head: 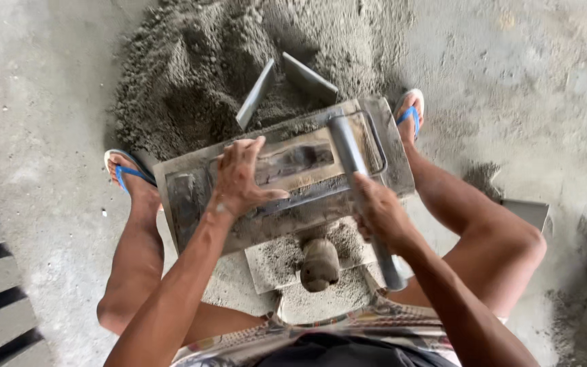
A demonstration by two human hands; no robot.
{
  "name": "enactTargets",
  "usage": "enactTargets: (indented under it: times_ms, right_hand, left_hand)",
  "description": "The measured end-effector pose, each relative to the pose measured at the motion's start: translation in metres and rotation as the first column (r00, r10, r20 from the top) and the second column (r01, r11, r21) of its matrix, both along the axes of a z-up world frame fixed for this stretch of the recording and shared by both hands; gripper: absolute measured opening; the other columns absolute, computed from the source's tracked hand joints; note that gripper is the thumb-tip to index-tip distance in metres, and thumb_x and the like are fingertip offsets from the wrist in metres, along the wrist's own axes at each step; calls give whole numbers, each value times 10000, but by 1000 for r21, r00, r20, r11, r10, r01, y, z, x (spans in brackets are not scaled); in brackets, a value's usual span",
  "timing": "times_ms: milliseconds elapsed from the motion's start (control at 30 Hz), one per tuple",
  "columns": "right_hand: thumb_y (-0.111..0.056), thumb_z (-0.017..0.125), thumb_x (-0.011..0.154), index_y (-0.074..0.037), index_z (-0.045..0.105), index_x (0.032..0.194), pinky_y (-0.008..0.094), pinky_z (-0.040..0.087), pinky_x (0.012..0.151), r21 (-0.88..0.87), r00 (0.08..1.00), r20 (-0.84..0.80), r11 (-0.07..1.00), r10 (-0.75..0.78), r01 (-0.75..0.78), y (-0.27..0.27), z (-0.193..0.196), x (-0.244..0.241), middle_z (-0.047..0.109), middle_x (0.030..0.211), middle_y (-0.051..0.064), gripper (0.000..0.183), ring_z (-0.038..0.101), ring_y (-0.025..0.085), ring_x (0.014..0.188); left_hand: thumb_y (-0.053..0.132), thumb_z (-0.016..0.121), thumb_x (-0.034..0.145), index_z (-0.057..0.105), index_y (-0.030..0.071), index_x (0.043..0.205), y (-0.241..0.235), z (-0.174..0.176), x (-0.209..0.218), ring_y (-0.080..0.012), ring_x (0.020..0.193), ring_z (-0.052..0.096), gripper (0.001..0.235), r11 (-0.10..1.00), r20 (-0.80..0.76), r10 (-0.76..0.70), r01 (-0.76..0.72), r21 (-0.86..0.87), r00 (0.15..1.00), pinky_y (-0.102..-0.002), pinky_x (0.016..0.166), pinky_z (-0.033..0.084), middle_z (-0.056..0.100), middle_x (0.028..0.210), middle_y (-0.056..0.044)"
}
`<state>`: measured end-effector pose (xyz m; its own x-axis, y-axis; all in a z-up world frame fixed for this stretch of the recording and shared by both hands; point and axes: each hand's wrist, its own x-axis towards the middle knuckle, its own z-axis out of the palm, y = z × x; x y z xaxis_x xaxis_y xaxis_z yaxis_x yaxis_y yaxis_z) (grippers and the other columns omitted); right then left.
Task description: The person scoops cement into a rectangular mold, levels the surface with a trowel, and removes excess material. They then lift the mold to release the formed brick and stack it with others. The process is repeated multiple times.
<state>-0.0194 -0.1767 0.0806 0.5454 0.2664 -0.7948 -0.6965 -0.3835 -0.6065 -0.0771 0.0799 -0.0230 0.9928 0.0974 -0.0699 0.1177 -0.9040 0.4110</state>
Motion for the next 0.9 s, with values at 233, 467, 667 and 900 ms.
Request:
enactTargets:
  times_ms: [233, 467, 667, 900]
  right_hand:
    - [-549, 296, 946, -28, 471, 920, 591, 439, 640, -617, 770, 386, 762, 509, -195, -13, -40, 55, 581, 785, 310, 550, 598, 488, 785]
    - [29, 430, 824, -3, 612, 1117, 463, 503, 749, -304, 387, 857, 940, 341, -157, 14, -47, 45, 634, 925, 222, 347, 619, 394, 870]
    - [57, 397, 770, -44, 644, 1159, 416, 532, 679, -247, 370, 865, 931, 338, -270, 35, -20, 35, 670, 866, 248, 471, 669, 335, 696]
    - [-17, 440, 755, -149, 668, 1106, 462, 499, 716, -313, 233, 900, 919, 368, -240, 77, -22, 16, 684, 932, 106, 439, 638, 367, 841]
  left_hand:
    - [769, 527, 679, 507, 151, 1193, -45, 18, 42, -182, 862, 507, 804, 969, 121, -218, 201, 144, 968, -328, 663, 453, 442, 941, -10]
    - [563, 657, 726, 481, 158, 1067, -48, 43, 37, -152, 826, 514, 558, 950, 167, -238, 194, 245, 957, -256, 580, 463, 390, 884, 11]
    - [456, 754, 622, 471, 178, 1042, -49, 19, 40, -210, 837, 519, 578, 946, 237, -287, 236, 224, 928, -338, 611, 495, 398, 875, 9]
    - [511, 792, 546, 485, 196, 1074, -10, 46, 16, -206, 890, 529, 688, 948, 226, -184, 112, 297, 956, -349, 670, 523, 426, 931, -5]
